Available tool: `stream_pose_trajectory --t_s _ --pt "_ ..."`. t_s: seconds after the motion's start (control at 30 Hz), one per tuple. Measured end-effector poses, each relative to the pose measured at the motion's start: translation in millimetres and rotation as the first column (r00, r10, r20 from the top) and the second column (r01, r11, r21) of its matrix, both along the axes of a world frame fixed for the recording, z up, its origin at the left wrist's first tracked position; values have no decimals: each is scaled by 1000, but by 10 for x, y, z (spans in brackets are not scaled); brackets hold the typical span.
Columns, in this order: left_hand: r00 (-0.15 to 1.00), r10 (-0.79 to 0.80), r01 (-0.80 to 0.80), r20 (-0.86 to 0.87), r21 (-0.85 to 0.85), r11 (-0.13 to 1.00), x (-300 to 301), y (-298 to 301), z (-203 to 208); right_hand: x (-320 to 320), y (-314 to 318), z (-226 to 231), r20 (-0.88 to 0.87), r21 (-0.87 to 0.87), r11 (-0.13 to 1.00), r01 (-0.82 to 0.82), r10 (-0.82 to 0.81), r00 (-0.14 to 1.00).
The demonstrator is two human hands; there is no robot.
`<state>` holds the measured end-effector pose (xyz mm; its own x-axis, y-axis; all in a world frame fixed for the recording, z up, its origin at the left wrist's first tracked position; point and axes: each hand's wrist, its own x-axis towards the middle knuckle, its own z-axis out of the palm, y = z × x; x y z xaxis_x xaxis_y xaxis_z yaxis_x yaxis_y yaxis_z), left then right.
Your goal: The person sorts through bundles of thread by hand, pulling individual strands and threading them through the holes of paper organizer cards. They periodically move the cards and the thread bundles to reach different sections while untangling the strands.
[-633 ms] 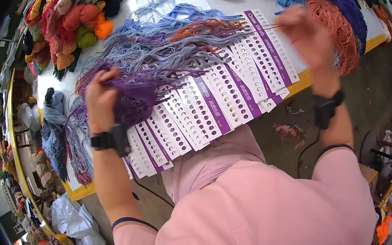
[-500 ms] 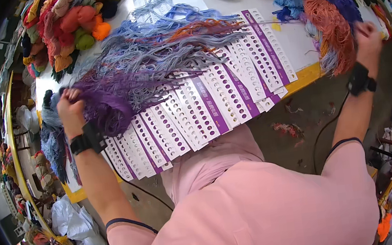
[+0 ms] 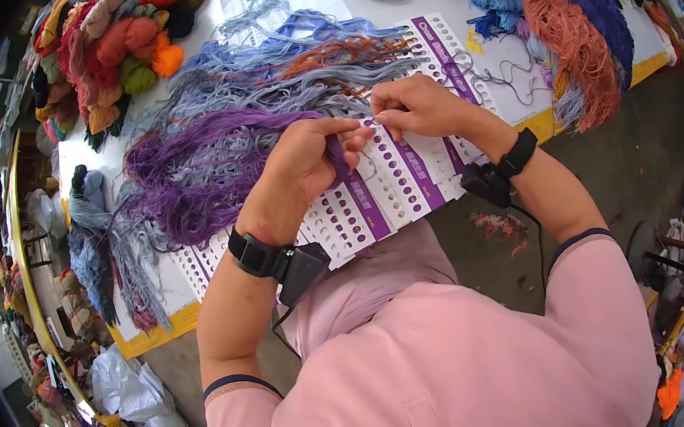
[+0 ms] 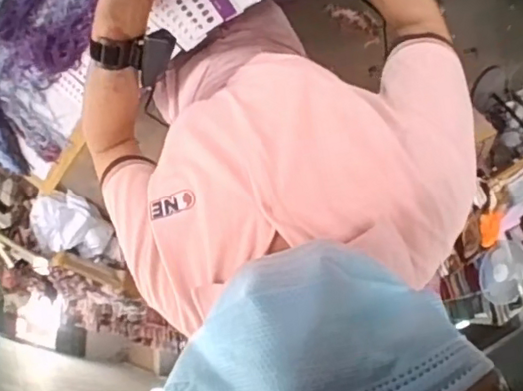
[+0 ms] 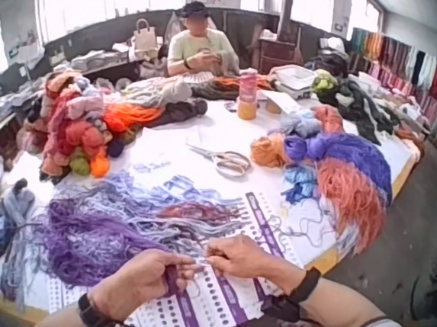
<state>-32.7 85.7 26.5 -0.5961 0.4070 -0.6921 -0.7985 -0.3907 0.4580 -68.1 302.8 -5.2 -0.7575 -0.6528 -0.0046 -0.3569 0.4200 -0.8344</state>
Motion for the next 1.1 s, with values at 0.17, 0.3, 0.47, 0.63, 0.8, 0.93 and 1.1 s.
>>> stream_pose_trajectory --t_s 0.17,0.3,0.47,0.63,0.8,0.93,1.1 --pt "986 9 -42 -166 -196 980 133 86 12 -52 -28 -9 96 12 999 32 -33 995" --pt "997 36 -47 -71 -162 986 114 51 75 -28 -62 6 70 83 995 46 -52 996" --pt "948 -178 99 -262 -288 952 33 95 -75 -31 -59 47 145 48 998 32 -39 989" --pt "877 -242 26 -414 -464 886 24 173 -261 -21 -68 23 191 11 999 46 -47 980" --pt "851 -309 53 -424 -517 855 -34 166 -283 -23 -110 11 63 116 992 41 -49 997" --pt "733 -517 -94 -441 -820 565 -28 164 -247 -8 -79 36 82 98 995 28 -36 996" --pt "815 -356 -21 -458 -637 771 -37 -46 -242 -14 -73 55 44 134 990 35 -42 998"
